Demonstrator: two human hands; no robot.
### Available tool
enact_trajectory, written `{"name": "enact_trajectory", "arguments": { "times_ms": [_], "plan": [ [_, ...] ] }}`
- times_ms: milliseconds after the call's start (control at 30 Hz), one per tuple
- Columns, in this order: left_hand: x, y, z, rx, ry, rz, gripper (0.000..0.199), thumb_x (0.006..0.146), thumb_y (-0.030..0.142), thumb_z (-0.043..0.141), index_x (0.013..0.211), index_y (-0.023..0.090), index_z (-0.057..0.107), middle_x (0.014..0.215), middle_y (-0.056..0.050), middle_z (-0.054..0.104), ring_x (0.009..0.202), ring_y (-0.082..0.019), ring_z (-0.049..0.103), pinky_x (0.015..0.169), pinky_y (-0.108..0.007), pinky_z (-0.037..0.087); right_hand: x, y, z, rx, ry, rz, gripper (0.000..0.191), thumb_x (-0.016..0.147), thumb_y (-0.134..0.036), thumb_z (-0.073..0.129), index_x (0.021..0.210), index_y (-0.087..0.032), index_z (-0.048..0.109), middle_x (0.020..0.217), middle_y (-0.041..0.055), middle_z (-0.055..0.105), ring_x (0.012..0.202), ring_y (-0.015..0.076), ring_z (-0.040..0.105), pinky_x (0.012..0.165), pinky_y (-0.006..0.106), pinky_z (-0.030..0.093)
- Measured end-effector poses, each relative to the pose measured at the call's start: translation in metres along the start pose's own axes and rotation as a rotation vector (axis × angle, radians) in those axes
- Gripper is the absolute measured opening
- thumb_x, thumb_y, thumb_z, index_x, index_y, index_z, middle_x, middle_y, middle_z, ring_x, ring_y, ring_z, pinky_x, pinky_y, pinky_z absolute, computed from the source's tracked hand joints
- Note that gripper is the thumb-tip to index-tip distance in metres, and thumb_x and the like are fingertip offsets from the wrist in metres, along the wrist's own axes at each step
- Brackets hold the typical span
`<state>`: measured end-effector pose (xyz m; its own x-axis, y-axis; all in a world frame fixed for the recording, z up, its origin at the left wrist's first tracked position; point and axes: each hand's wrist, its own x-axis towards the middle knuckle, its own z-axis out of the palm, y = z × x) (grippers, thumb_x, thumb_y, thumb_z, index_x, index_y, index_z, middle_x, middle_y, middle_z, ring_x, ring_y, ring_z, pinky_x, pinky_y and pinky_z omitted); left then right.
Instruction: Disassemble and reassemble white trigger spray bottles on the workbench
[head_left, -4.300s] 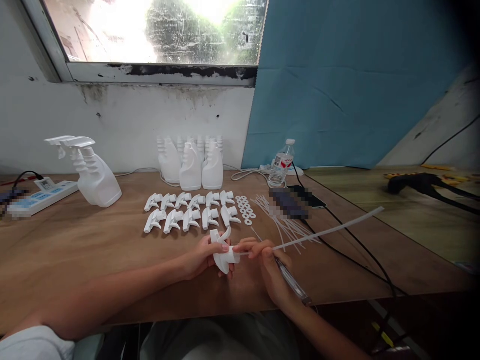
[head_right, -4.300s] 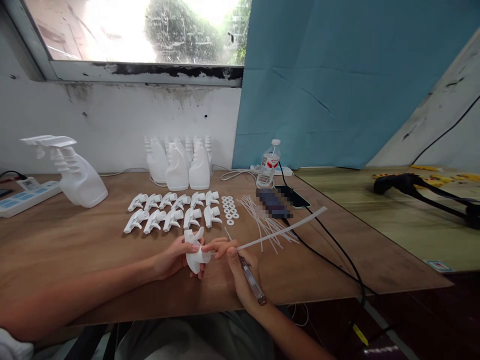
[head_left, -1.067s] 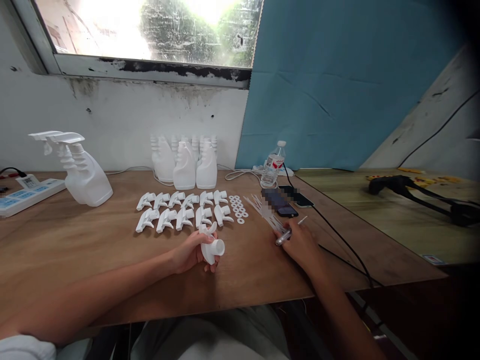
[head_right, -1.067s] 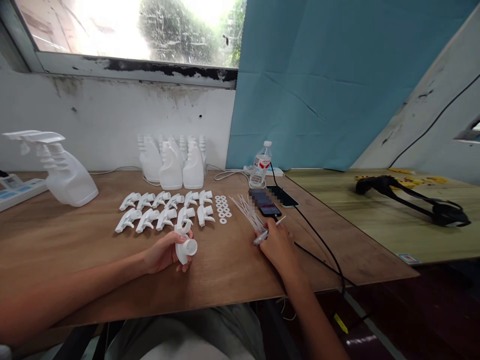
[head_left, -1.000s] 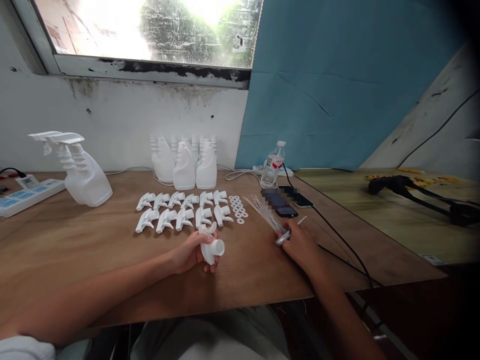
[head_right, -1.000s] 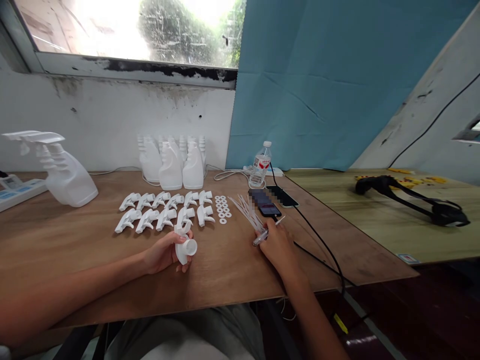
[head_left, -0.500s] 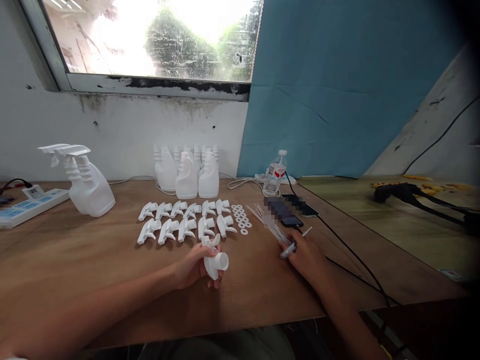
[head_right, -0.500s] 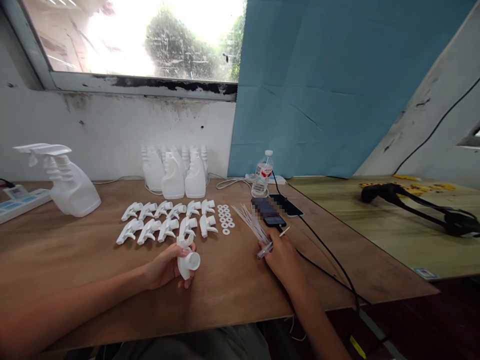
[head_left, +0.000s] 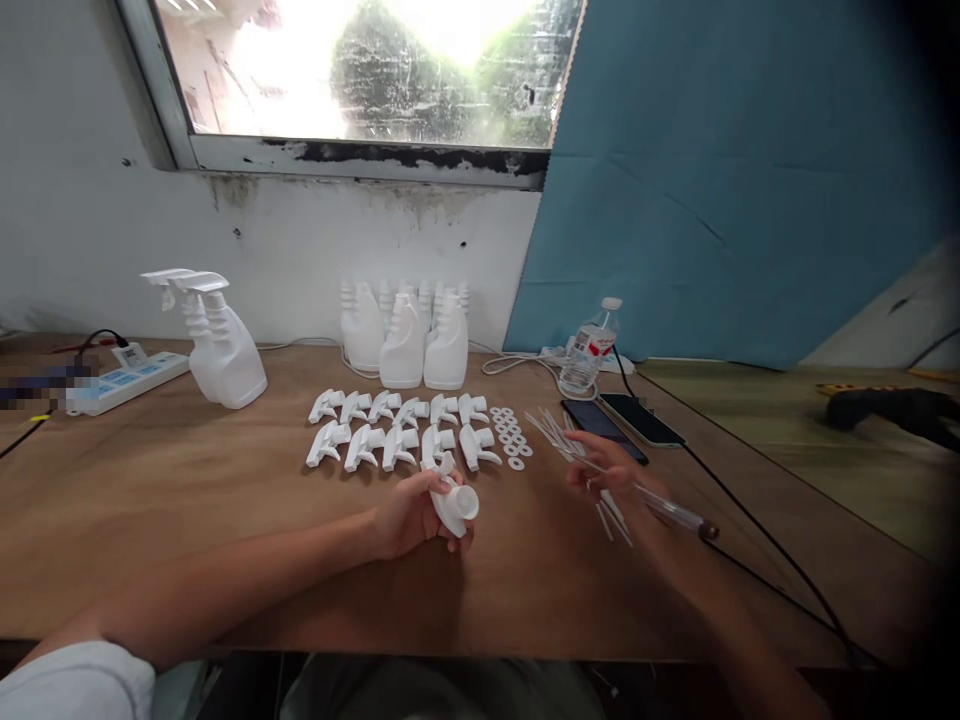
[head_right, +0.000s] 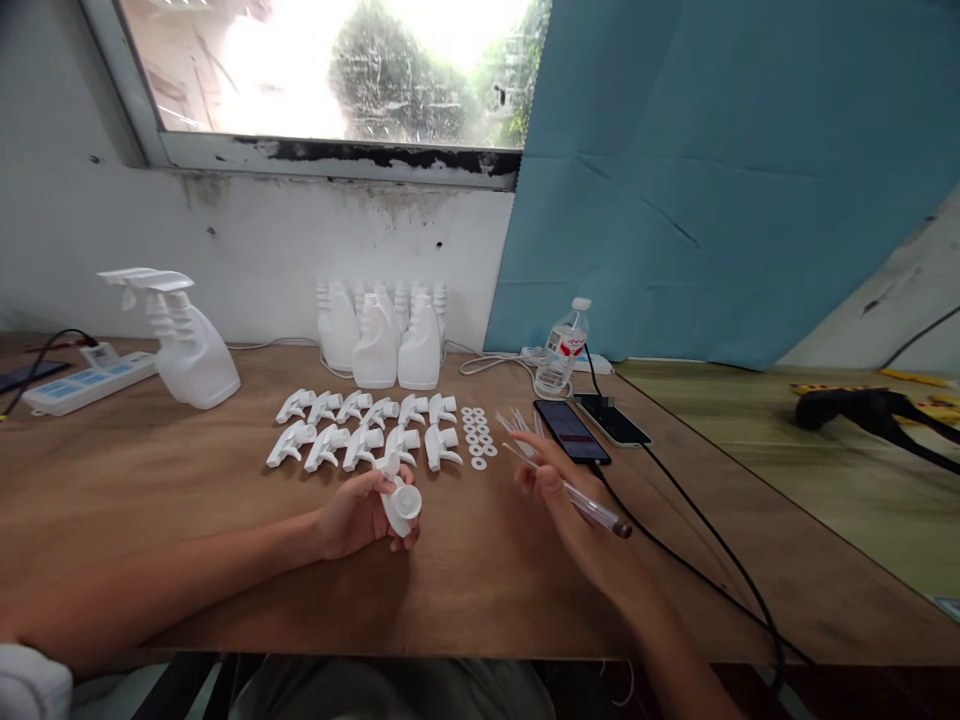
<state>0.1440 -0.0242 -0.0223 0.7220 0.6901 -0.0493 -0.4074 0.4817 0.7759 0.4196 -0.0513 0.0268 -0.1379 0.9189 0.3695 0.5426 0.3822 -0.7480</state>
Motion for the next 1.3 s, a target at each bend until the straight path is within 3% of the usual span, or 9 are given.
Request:
{"name": "enact_trajectory", "arguments": {
  "times_ms": [100,200,267,367,500,767,1067,1300],
  "plan": [
    [0.0,0.004,0.0,-0.086,0.021,0.034,0.02,0.072,0.025,0.049,0.09,0.017,0.047,0.074,-0.009,0.064,0.069,-0.025,0.065,0.06,-0.03,0.047,0.016,-0.034,0.012,0.181,-0.15,-0.114,0.033,0.097,-0.042,0.039,0.11,-0.02,0.06,0.08,0.004,0.059,0.072,0.0154,0.055,0.067,0.027,0.045],
    [-0.001,0.007,0.001,-0.151,0.042,0.035,0.016,0.076,0.029,0.051,0.086,0.016,0.051,0.073,-0.008,0.061,0.069,-0.023,0.064,0.065,-0.032,0.048,0.031,-0.06,0.028,0.363,-0.354,-0.21,0.013,0.093,-0.031,0.048,0.098,-0.02,0.054,0.075,0.0018,0.062,0.068,0.0136,0.058,0.063,0.026,0.046],
    [-0.001,0.009,0.002,-0.167,0.08,0.026,0.02,0.081,0.035,0.053,0.083,0.015,0.053,0.068,-0.006,0.059,0.066,-0.021,0.062,0.061,-0.029,0.048,0.038,-0.07,0.037,0.35,-0.437,-0.247,0.008,0.09,-0.026,0.052,0.087,-0.019,0.05,0.071,0.0011,0.064,0.064,0.0129,0.059,0.058,0.024,0.045],
    [-0.001,0.008,0.002,-0.149,0.153,0.022,0.028,0.084,0.043,0.057,0.078,0.016,0.053,0.061,-0.003,0.055,0.058,-0.017,0.058,0.05,-0.023,0.042,0.043,-0.073,0.045,0.119,-0.423,-0.33,0.014,0.087,-0.027,0.058,0.077,-0.018,0.054,0.067,0.001,0.063,0.06,0.0121,0.058,0.056,0.024,0.041],
    [0.0,0.004,0.0,-0.073,0.212,0.015,0.029,0.083,0.041,0.061,0.073,0.014,0.053,0.06,-0.005,0.057,0.053,-0.015,0.056,0.045,-0.021,0.037,0.043,-0.062,0.048,-0.054,-0.394,-0.429,0.013,0.087,-0.027,0.059,0.078,-0.018,0.06,0.067,-0.0009,0.062,0.06,0.0104,0.054,0.058,0.023,0.04],
    [0.004,0.001,-0.002,-0.094,0.205,0.069,0.022,0.08,0.032,0.067,0.083,0.013,0.057,0.067,-0.004,0.057,0.058,-0.012,0.053,0.054,-0.023,0.042,0.043,-0.044,0.054,-0.139,-0.342,-0.643,0.005,0.083,-0.017,0.059,0.08,-0.018,0.054,0.065,-0.0039,0.054,0.055,0.0074,0.045,0.056,0.021,0.035],
    [0.005,-0.002,-0.002,-0.05,0.202,0.125,0.021,0.079,0.027,0.07,0.082,0.014,0.054,0.073,-0.002,0.053,0.058,-0.011,0.049,0.051,-0.022,0.036,0.043,-0.049,0.042,-0.18,-0.549,-0.759,0.007,0.087,-0.015,0.046,0.083,-0.018,0.051,0.077,0.0032,0.056,0.07,0.0131,0.048,0.062,0.024,0.035],
    [0.006,-0.003,0.0,-0.022,0.249,0.137,0.025,0.075,0.025,0.074,0.082,0.014,0.053,0.074,-0.002,0.053,0.058,-0.01,0.048,0.051,-0.022,0.038,0.043,-0.037,0.064,-0.103,-0.405,-0.823,0.015,0.085,-0.015,0.046,0.071,-0.02,0.04,0.069,-0.0004,0.048,0.062,0.0115,0.04,0.058,0.024,0.031]
  ]
}}
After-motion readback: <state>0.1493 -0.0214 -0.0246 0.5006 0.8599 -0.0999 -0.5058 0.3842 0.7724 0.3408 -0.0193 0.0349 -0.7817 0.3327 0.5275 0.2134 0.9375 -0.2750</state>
